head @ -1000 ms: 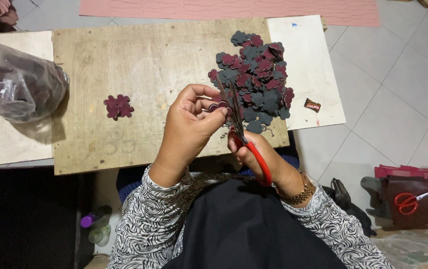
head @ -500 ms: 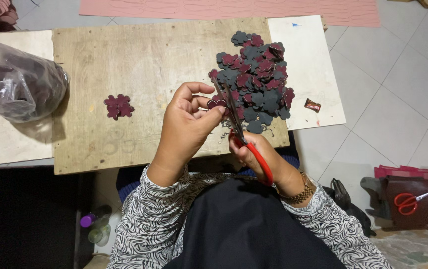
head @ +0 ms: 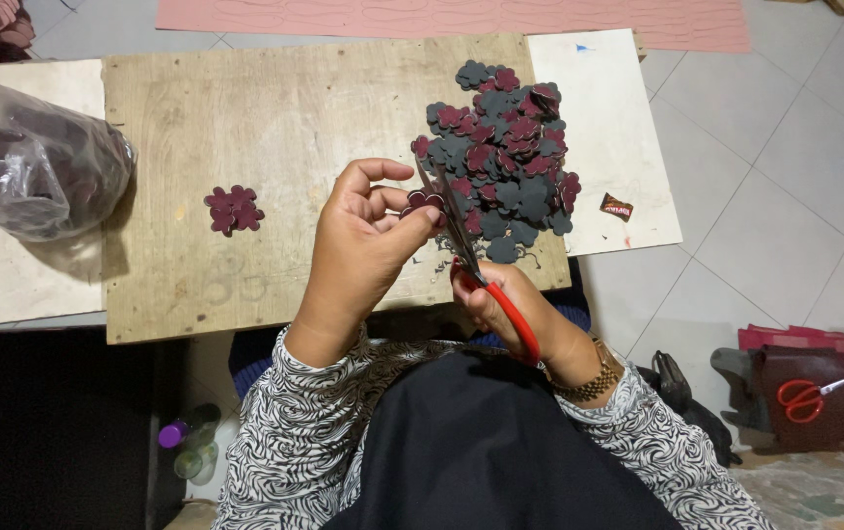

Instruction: The person sits at a workbench and uses red-handled scissors to trim the edges of small flower-shaped foam pieces, one at a time, rotating each piece in hand to cut around its petals. Trimmed pieces are placed on a growing pile of finished flower shapes on the board.

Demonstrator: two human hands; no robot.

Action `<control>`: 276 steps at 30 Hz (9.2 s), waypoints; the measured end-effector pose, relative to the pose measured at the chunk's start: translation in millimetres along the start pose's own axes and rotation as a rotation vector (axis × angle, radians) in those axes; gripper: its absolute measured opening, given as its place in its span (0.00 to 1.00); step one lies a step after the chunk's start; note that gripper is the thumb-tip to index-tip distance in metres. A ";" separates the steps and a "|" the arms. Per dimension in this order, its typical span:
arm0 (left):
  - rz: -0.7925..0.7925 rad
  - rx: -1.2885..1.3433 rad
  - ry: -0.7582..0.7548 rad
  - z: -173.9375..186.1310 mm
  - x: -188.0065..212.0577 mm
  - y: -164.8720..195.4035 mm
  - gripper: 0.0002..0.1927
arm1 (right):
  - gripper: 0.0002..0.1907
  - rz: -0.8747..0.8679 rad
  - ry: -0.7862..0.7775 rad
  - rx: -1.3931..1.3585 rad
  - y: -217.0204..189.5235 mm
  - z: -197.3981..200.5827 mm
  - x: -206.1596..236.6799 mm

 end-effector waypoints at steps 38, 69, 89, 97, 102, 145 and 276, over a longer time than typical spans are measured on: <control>0.083 0.200 0.027 10.7 -12.3 -18.6 0.15 | 0.39 0.068 0.021 -0.064 12.3 4.0 -6.1; -0.052 0.102 0.043 21.3 -21.0 -45.9 0.17 | 0.33 0.245 0.136 -0.580 109.1 42.3 -31.4; 0.063 0.365 0.081 19.3 -18.2 -34.6 0.28 | 0.23 0.251 0.150 -0.574 108.4 45.2 -31.8; 0.067 0.495 0.090 22.6 -13.8 -39.3 0.29 | 0.22 0.258 0.165 -0.607 113.3 46.0 -32.4; 0.046 0.592 0.117 29.9 -6.7 -44.9 0.30 | 0.21 0.282 0.145 -0.649 111.1 47.4 -36.7; -0.155 -1.343 0.094 35.0 -46.2 -109.6 0.20 | 0.19 0.263 0.181 -0.684 102.3 44.6 -37.7; -0.017 0.023 -0.078 -20.8 9.9 4.1 0.05 | 0.43 0.107 -0.066 -0.076 -32.5 -3.4 -13.5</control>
Point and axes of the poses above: each hand's wrist, its own x-axis away from the middle knuckle, its own z-axis out of the back of the hand, y = z × x, the point moved 3 cm from there along -x, towards the middle knuckle, and after that the axes turned 9 degrees about -y, right-handed, at the moved point
